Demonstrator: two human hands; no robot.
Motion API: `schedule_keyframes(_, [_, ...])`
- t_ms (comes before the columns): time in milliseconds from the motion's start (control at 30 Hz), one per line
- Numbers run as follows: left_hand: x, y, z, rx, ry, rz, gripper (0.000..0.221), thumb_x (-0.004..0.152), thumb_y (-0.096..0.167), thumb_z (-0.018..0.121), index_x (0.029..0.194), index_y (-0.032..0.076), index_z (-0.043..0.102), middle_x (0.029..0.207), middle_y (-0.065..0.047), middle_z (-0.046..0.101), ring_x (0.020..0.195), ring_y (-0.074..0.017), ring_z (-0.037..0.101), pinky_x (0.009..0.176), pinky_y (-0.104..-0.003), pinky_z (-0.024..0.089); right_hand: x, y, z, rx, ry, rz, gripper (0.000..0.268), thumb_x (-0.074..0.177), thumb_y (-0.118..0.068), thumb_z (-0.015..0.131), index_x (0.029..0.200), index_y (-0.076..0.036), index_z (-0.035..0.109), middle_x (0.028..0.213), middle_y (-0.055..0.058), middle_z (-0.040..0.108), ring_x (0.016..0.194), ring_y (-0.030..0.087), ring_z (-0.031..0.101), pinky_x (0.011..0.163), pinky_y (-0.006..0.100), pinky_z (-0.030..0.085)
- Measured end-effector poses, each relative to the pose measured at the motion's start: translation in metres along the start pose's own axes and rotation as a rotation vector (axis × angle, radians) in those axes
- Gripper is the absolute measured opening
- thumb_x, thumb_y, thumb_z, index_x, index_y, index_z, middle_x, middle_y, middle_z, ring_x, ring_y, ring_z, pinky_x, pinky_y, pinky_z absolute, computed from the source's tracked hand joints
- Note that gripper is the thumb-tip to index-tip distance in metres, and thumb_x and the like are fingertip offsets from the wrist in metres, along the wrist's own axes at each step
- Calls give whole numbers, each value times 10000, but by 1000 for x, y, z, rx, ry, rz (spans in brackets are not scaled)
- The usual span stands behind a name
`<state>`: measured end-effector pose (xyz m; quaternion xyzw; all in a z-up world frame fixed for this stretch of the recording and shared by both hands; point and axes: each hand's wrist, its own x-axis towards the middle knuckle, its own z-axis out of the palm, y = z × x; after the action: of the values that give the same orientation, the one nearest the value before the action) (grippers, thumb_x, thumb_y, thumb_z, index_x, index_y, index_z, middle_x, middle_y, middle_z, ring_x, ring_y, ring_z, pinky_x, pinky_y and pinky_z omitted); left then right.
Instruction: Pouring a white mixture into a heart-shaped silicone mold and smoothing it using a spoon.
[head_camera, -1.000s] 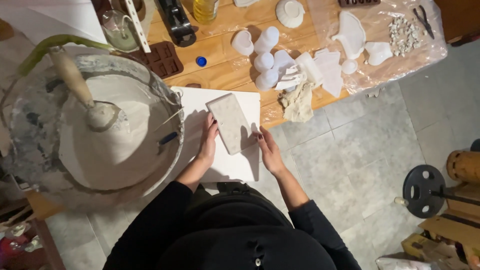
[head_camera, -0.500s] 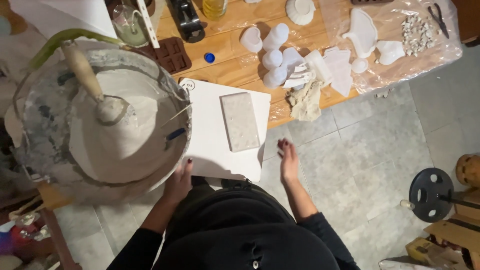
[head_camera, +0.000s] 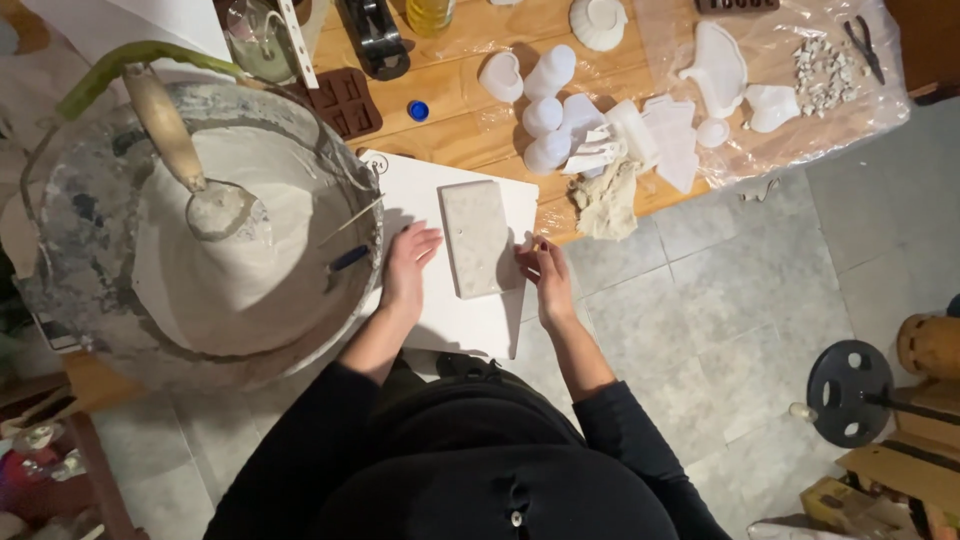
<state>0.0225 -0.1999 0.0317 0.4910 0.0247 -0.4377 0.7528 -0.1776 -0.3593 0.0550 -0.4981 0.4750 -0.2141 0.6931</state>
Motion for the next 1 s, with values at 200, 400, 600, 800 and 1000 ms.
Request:
schedule_keyframes(200, [-93, 9, -46, 310, -17, -78, 512, 1032, 416, 405, 1314, 22, 571, 1224, -116, 705, 1171, -220, 656, 1044, -358, 483, -7, -24, 10, -62, -9, -237, 354, 1072, -158, 487, 1380, 0, 558, 1194, 104, 694, 1116, 203, 653, 990, 341, 516])
schedule_keyframes(400, [-128, 6, -90, 271, -35, -116, 376, 1024, 323, 494, 1223, 44, 651, 1163, -82, 724, 1077, -187, 660, 944, -355, 496, -67, -165, 142, -370, -334, -670, 278, 974, -31, 670, 1247, 18, 680, 1093, 50, 688, 943, 152, 661, 864, 268, 531])
schedule_keyframes(600, [-142, 20, -89, 295, -58, -119, 331, 1013, 290, 500, 1156, 55, 687, 1138, -77, 712, 1038, -191, 676, 891, -353, 521, -49, -160, 219, -484, -501, -723, 194, 917, -28, 809, 1106, -8, 771, 898, 13, 701, 714, 78, 562, 646, 215, 483])
schedule_keyframes(800, [-139, 12, -108, 231, 19, -137, 328, 1013, 283, 509, 1187, 57, 671, 1166, -82, 714, 1062, -200, 682, 896, -357, 525, -76, -162, 267, -438, -651, -474, 151, 872, -20, 800, 982, -27, 696, 804, 4, 669, 709, 55, 596, 649, 213, 510])
schedule_keyframes(1000, [-144, 27, -91, 230, 5, -174, 329, 1001, 287, 516, 1178, 54, 667, 1160, -93, 717, 1051, -214, 700, 883, -362, 530, -77, -159, 286, -778, -909, -932, 125, 858, -12, 778, 975, -36, 743, 923, 90, 741, 830, 237, 732, 762, 339, 591])
